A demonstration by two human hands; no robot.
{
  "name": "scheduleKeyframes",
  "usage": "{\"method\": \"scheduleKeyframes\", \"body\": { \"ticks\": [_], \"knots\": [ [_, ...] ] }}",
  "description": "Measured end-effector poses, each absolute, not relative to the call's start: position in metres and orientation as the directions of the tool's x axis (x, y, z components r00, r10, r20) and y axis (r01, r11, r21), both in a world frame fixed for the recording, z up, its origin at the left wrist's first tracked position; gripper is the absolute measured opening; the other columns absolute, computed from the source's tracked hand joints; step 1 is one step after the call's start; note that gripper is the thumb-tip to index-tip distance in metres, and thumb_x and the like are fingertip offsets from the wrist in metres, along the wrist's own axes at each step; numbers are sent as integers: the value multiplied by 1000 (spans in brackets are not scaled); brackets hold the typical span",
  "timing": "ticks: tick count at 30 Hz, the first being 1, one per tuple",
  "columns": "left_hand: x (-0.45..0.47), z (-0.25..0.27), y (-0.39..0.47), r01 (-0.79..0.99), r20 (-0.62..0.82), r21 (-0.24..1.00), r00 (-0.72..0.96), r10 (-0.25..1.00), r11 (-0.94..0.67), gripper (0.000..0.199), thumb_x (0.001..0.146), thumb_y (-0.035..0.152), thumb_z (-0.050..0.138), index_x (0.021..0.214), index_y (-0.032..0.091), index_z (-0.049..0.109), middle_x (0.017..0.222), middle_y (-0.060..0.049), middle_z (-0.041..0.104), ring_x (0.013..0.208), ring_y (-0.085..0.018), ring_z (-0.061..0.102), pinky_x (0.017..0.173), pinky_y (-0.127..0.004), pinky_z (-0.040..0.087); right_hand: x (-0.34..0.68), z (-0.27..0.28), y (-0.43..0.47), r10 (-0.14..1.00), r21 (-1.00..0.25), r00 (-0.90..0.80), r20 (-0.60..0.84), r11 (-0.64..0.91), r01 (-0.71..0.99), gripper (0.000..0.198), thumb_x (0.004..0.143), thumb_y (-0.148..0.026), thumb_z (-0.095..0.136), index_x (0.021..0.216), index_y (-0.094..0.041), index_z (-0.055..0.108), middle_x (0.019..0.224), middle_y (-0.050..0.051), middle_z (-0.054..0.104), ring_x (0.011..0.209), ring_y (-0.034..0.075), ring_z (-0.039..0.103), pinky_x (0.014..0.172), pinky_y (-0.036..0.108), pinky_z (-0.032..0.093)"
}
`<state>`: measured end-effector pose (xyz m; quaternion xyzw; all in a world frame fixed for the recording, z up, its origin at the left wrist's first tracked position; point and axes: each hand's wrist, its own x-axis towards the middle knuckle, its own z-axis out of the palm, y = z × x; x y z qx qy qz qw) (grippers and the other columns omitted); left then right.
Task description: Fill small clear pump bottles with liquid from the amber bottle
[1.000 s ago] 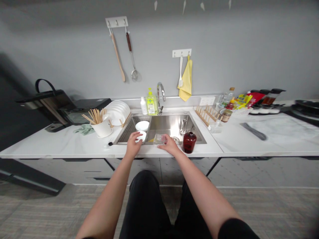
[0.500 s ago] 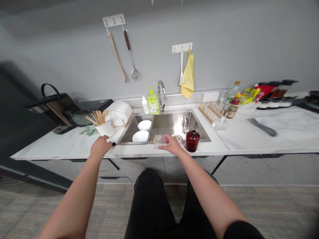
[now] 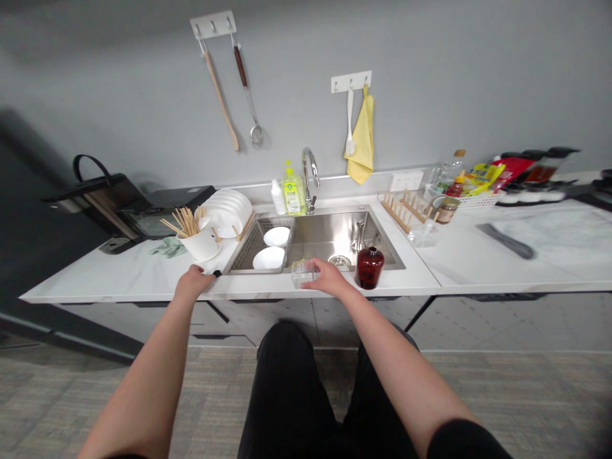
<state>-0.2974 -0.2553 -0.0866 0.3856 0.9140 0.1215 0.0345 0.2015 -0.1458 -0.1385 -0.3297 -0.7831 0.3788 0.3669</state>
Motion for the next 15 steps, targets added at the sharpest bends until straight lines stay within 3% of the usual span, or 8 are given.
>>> {"method": "scheduleKeyframes", "body": {
  "ticks": [8, 11, 13, 15],
  "knots": [
    [-290, -82, -264, 688, 82, 298, -709, 701, 661, 50, 77, 43, 80, 120, 19, 69, 126, -28, 84, 128, -51, 79, 105, -54, 63, 200, -140, -146, 803, -825, -498, 328, 501, 263, 57, 70, -42, 107, 116, -26, 77, 115, 3, 83, 105, 27, 78, 97, 38, 59],
    [-285, -69, -274, 667, 151, 320, -737, 659, 672, 44, 82, 41, 76, 119, 18, 69, 126, -27, 83, 125, -49, 79, 104, -54, 63, 201, -137, -147, 801, -819, -502, 326, 505, 273, 56, 71, -42, 107, 115, -26, 77, 114, 3, 83, 103, 27, 77, 94, 37, 58],
    [-270, -56, -279, 671, 248, 393, -735, 631, 628, 43, 88, 46, 73, 121, 18, 70, 127, -23, 83, 123, -44, 80, 105, -51, 63, 201, -135, -147, 796, -819, -511, 326, 507, 267, 57, 71, -43, 107, 117, -25, 77, 115, 3, 83, 104, 27, 77, 95, 37, 58],
    [-239, -42, -280, 703, 352, 534, -689, 633, 469, 45, 89, 52, 75, 121, 20, 73, 119, -15, 84, 112, -37, 81, 101, -46, 63, 201, -136, -147, 793, -825, -514, 327, 505, 253, 59, 71, -42, 106, 119, -25, 78, 116, 3, 83, 106, 27, 77, 97, 38, 58]
  ]
}}
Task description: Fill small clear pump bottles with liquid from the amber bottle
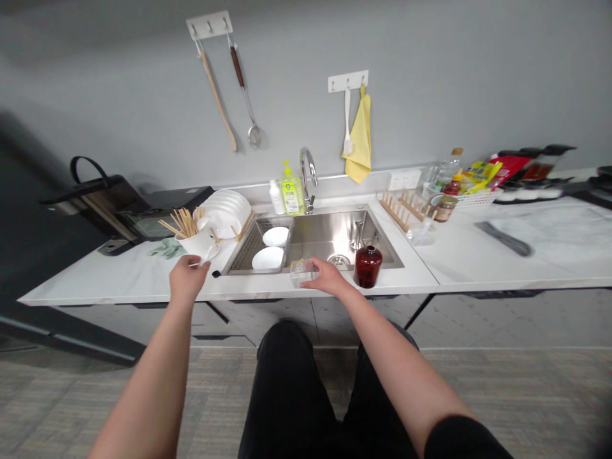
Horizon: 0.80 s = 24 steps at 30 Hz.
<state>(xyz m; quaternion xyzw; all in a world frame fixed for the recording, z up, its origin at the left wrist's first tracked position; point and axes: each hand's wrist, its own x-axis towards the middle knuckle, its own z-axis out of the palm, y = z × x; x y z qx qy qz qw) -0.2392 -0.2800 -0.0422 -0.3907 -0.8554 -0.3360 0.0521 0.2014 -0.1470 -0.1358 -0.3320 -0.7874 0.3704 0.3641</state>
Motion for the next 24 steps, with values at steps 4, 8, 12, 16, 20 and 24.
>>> {"method": "scheduleKeyframes", "body": {
  "ticks": [4, 8, 12, 16, 20, 24],
  "knots": [
    [-147, -20, -271, 689, 335, 723, -407, 850, 45, 54, 93, 60, 73, 129, 21, 78, 89, -5, 79, 84, -27, 75, 80, -36, 59, 202, -137, -148, 786, -835, -519, 335, 503, 223, 61, 72, -42, 106, 123, -24, 78, 119, 4, 83, 108, 27, 78, 99, 39, 58],
    [-74, -10, -260, 761, 403, 627, -136, 905, -165, 46, 95, 56, 75, 122, 20, 85, 94, -7, 82, 80, -24, 72, 80, -36, 59, 203, -134, -152, 775, -828, -528, 346, 517, 217, 61, 73, -43, 106, 124, -25, 78, 119, 4, 84, 110, 27, 78, 102, 40, 59],
    [-53, -3, -256, 831, 432, 504, -5, 902, -236, 35, 97, 48, 73, 114, 20, 87, 98, -8, 84, 80, -23, 72, 83, -37, 60, 204, -130, -154, 777, -826, -528, 344, 518, 224, 65, 73, -41, 106, 129, -26, 77, 121, 4, 84, 110, 27, 78, 102, 40, 59],
    [-52, 5, -254, 878, 367, 421, 67, 928, -230, 31, 97, 43, 73, 112, 21, 88, 96, -8, 85, 78, -24, 73, 79, -37, 57, 204, -128, -154, 779, -828, -524, 345, 515, 220, 66, 71, -42, 107, 128, -25, 77, 121, 5, 84, 109, 28, 78, 101, 41, 59],
    [-39, 21, -244, 918, 303, 304, 160, 939, -254, 26, 97, 38, 74, 111, 21, 89, 101, -9, 87, 83, -26, 77, 81, -38, 58, 204, -126, -156, 783, -823, -516, 348, 519, 232, 66, 70, -44, 108, 126, -24, 78, 117, 5, 83, 107, 29, 78, 98, 42, 60],
    [-9, 29, -224, 945, 152, 65, 310, 939, -322, 23, 96, 31, 76, 112, 22, 90, 108, -13, 89, 102, -32, 83, 91, -40, 60, 204, -125, -157, 790, -828, -501, 355, 514, 225, 67, 70, -41, 107, 128, -25, 79, 119, 6, 84, 105, 28, 78, 97, 42, 60]
  ]
}}
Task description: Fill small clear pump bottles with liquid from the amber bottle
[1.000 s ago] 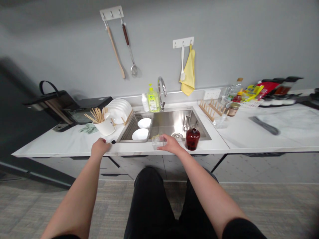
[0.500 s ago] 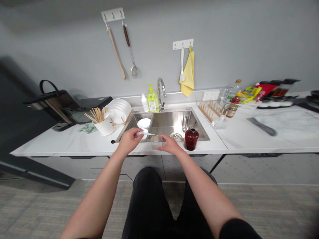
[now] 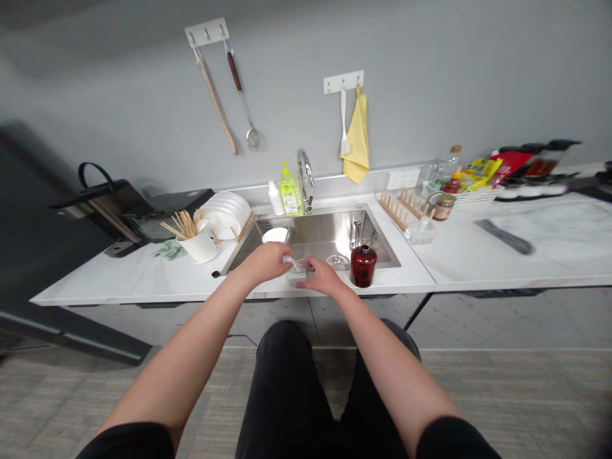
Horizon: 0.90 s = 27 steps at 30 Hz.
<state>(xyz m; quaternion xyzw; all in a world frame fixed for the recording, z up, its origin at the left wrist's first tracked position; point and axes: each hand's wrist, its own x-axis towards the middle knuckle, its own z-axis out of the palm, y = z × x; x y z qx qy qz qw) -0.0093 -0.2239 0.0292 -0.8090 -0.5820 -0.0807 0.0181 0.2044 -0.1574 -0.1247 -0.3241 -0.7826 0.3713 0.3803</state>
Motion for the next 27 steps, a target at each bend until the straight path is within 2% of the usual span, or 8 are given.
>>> {"method": "scheduleKeyframes", "body": {
  "ticks": [5, 8, 12, 16, 18, 21, 25, 27],
  "knots": [
    [16, 21, -202, 943, -4, -97, 318, 948, -317, 24, 100, 37, 78, 101, 16, 91, 99, -23, 86, 103, -39, 85, 90, -44, 61, 204, -126, -157, 798, -814, -485, 357, 521, 258, 68, 69, -42, 109, 128, -25, 79, 120, 6, 85, 104, 29, 78, 95, 41, 60],
    [14, 21, -200, 914, -45, -60, 399, 916, -401, 21, 96, 24, 79, 113, 22, 91, 111, -16, 88, 110, -35, 85, 97, -40, 61, 203, -127, -154, 798, -818, -489, 352, 516, 253, 66, 69, -44, 108, 125, -24, 79, 117, 6, 85, 102, 28, 78, 94, 41, 60],
    [5, 27, -204, 828, -15, 61, 558, 829, -557, 52, 88, 21, 83, 140, 29, 83, 139, -9, 84, 126, -31, 81, 107, -36, 60, 202, -128, -152, 795, -838, -491, 357, 505, 208, 72, 67, -42, 109, 130, -25, 79, 119, 6, 85, 105, 29, 79, 97, 42, 62],
    [2, 26, -202, 905, 10, -42, 424, 906, -423, 35, 103, 47, 75, 125, 23, 86, 118, -15, 86, 114, -34, 82, 98, -40, 61, 202, -129, -152, 799, -827, -489, 349, 508, 240, 65, 68, -42, 109, 122, -25, 79, 116, 5, 84, 103, 28, 79, 96, 41, 62],
    [1, 25, -201, 889, -40, -56, 453, 891, -454, 26, 101, 33, 73, 120, 25, 88, 115, -13, 87, 112, -33, 83, 98, -39, 61, 202, -129, -152, 798, -826, -495, 344, 507, 245, 64, 67, -41, 109, 122, -24, 80, 115, 5, 84, 103, 29, 79, 96, 41, 62],
    [2, 25, -200, 811, -36, -5, 585, 810, -585, 52, 86, 15, 77, 136, 29, 84, 133, -10, 85, 126, -32, 80, 108, -39, 60, 202, -128, -152, 791, -834, -502, 349, 507, 219, 72, 66, -40, 111, 129, -25, 80, 116, 6, 85, 104, 30, 80, 98, 42, 62],
    [5, 24, -200, 870, -1, -32, 492, 871, -491, 34, 97, 36, 77, 129, 26, 85, 127, -13, 86, 123, -34, 81, 107, -42, 61, 202, -127, -153, 794, -837, -495, 353, 504, 213, 70, 67, -40, 111, 128, -24, 81, 116, 7, 85, 104, 30, 80, 98, 42, 62],
    [4, 21, -200, 870, -20, 4, 493, 870, -493, 30, 98, 28, 73, 126, 26, 86, 124, -12, 87, 119, -32, 82, 104, -40, 61, 202, -126, -153, 793, -833, -494, 355, 508, 217, 70, 66, -41, 111, 127, -23, 81, 115, 6, 85, 104, 30, 80, 97, 42, 62]
  ]
}}
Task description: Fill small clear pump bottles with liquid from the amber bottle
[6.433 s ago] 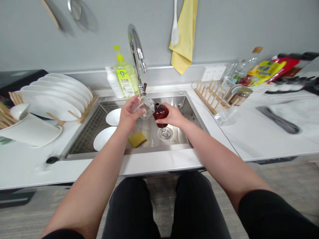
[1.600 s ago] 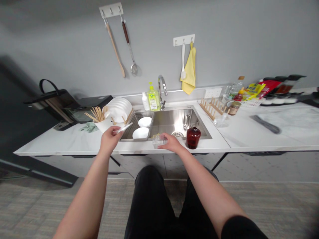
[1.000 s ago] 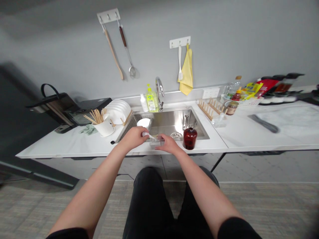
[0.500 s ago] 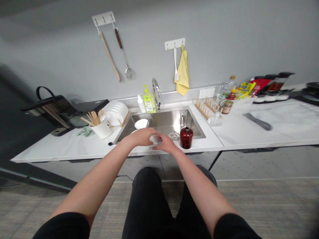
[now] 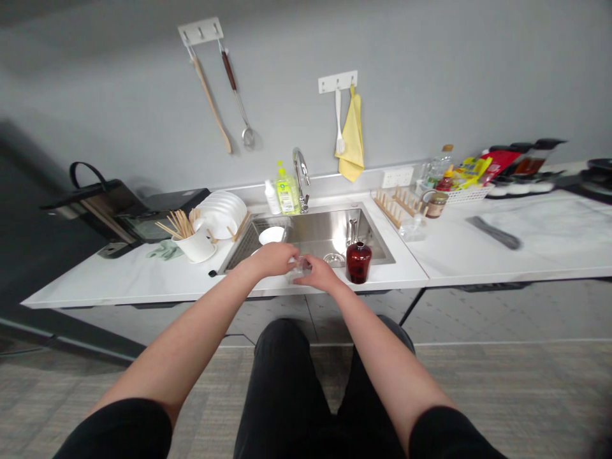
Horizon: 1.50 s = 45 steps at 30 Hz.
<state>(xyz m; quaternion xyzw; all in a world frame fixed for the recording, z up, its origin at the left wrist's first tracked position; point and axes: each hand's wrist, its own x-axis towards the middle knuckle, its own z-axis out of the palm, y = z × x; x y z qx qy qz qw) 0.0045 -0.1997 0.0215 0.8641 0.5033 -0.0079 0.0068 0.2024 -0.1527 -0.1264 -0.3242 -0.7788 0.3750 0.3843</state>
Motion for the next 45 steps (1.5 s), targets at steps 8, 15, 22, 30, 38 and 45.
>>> {"method": "scheduleKeyframes", "body": {
  "ticks": [8, 15, 22, 30, 38, 45],
  "knots": [
    [3, 14, -205, 927, 99, 62, 362, 927, -369, 50, 105, 43, 73, 147, 16, 75, 134, -20, 83, 127, -37, 81, 110, -46, 62, 201, -129, -152, 797, -823, -490, 353, 514, 243, 67, 67, -39, 110, 124, -23, 79, 118, 7, 85, 106, 30, 80, 97, 43, 62],
    [4, 12, -210, 873, 55, 60, 480, 875, -483, 84, 91, 28, 82, 171, 16, 58, 159, -22, 74, 143, -38, 75, 120, -44, 57, 202, -128, -152, 792, -822, -502, 347, 515, 244, 67, 67, -40, 110, 123, -24, 78, 114, 6, 84, 103, 29, 79, 95, 42, 62],
    [2, 16, -206, 876, -14, -17, 482, 876, -482, 52, 91, 25, 80, 143, 23, 80, 138, -16, 84, 133, -35, 78, 113, -41, 58, 201, -130, -151, 787, -815, -503, 358, 526, 242, 69, 67, -41, 111, 125, -23, 78, 115, 6, 85, 103, 29, 80, 95, 41, 61],
    [-1, 18, -205, 834, 20, 27, 551, 834, -551, 34, 94, 19, 73, 124, 24, 86, 122, -12, 86, 120, -32, 79, 108, -42, 58, 201, -131, -151, 788, -810, -497, 362, 530, 250, 67, 68, -43, 111, 122, -22, 78, 113, 5, 85, 101, 27, 78, 91, 38, 59],
    [-7, 12, -200, 865, 27, 19, 501, 865, -501, 24, 100, 31, 76, 118, 21, 88, 117, -14, 88, 112, -35, 82, 99, -42, 60, 202, -132, -150, 780, -806, -502, 373, 540, 241, 64, 69, -46, 110, 120, -22, 79, 112, 5, 83, 99, 26, 77, 92, 38, 59],
    [-22, 1, -202, 766, 208, 273, 543, 813, -582, 36, 97, 30, 81, 132, 26, 86, 132, -13, 86, 129, -36, 78, 121, -51, 55, 203, -131, -150, 797, -841, -492, 350, 498, 209, 67, 66, -48, 110, 120, -21, 80, 109, 5, 83, 98, 26, 77, 93, 39, 59]
  ]
}}
